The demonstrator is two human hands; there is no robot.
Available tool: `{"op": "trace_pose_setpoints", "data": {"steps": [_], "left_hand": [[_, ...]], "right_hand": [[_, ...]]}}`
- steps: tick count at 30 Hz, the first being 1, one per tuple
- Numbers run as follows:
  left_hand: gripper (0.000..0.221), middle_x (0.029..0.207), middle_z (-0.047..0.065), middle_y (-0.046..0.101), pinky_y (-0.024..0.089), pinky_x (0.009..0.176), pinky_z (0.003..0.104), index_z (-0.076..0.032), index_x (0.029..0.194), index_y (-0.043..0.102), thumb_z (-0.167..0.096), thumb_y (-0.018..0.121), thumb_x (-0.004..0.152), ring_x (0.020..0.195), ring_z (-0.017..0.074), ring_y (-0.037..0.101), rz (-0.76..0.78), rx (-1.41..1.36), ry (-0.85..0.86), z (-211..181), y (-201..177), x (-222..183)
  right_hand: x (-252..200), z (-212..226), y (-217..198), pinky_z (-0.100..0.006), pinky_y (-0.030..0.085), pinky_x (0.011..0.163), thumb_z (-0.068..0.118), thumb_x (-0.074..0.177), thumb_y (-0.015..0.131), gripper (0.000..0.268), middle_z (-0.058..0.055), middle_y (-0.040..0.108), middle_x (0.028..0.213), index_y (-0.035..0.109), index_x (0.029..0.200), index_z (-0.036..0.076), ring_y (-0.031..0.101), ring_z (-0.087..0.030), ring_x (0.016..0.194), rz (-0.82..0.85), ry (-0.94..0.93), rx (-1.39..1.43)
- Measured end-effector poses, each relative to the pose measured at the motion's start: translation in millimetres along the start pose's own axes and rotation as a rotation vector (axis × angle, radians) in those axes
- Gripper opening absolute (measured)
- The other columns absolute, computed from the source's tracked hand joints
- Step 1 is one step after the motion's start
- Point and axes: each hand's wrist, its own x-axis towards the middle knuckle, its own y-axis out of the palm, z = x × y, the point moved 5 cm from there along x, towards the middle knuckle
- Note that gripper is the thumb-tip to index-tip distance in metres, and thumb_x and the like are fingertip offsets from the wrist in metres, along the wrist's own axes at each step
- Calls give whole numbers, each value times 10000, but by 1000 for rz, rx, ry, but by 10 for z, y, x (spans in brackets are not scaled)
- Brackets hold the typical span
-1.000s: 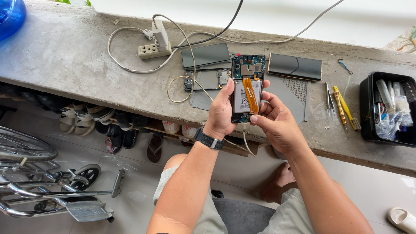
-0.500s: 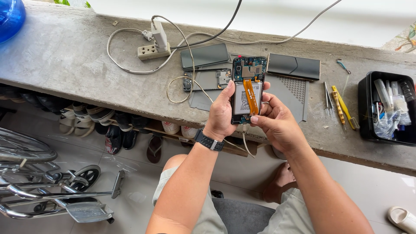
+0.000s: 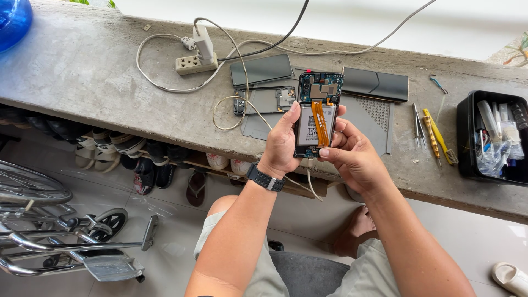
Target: Repairing a smartphone by manipulating internal components with tweezers and hands
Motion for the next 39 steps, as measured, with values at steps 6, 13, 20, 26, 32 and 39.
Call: {"op": "trace_pose_setpoints", "data": {"steps": [6,13,20,26,32,39], "left_hand": [[681,1247,353,832,687,574,489,19,1365,813,-593,554,1214,979,450,879,-17,-7,-8,59,-44,-1],[684,1251,355,830,686,570,513,17,1383,797,-597,545,1219,994,471,874,-15,-37,-12,85,-133,74],[670,1259,340,836,734,678,512,9,1412,792,-587,558,1213,1025,452,876,-47,-30,9,46,-79,34],[636,1372,349,792,751,796,529,-9,1437,790,-565,587,1203,1103,461,859,-80,-22,62,4,-93,12],[672,1553,326,715,717,1026,525,1,1521,730,-559,484,1242,1251,427,825,-79,-4,116,-16,-86,-8],[679,1645,276,668,676,1101,501,-8,1595,662,-561,440,1269,1329,417,782,-75,13,116,197,-295,64]], "right_hand": [[2,-12,-25,-427,770,785,-195,830,878,704,-89,814,881,661,1455,44,843,-220,812,-14,10,13],[-11,48,61,-388,767,780,-176,833,896,702,-76,802,893,666,1455,52,835,-206,818,-47,-21,-8],[-97,284,363,-373,756,817,-167,871,876,696,-105,779,964,647,1493,44,828,-207,870,-36,-16,-47],[-111,378,312,-417,745,902,-117,931,843,684,-169,766,1099,621,1564,21,828,-247,984,9,43,-88],[-97,353,276,-375,745,852,24,1062,785,555,-213,785,1129,621,1591,-6,843,-255,957,-39,11,-121],[-138,288,387,-304,720,774,27,1065,802,692,-175,755,1060,508,1691,14,790,-187,895,-67,-47,-210]]}}
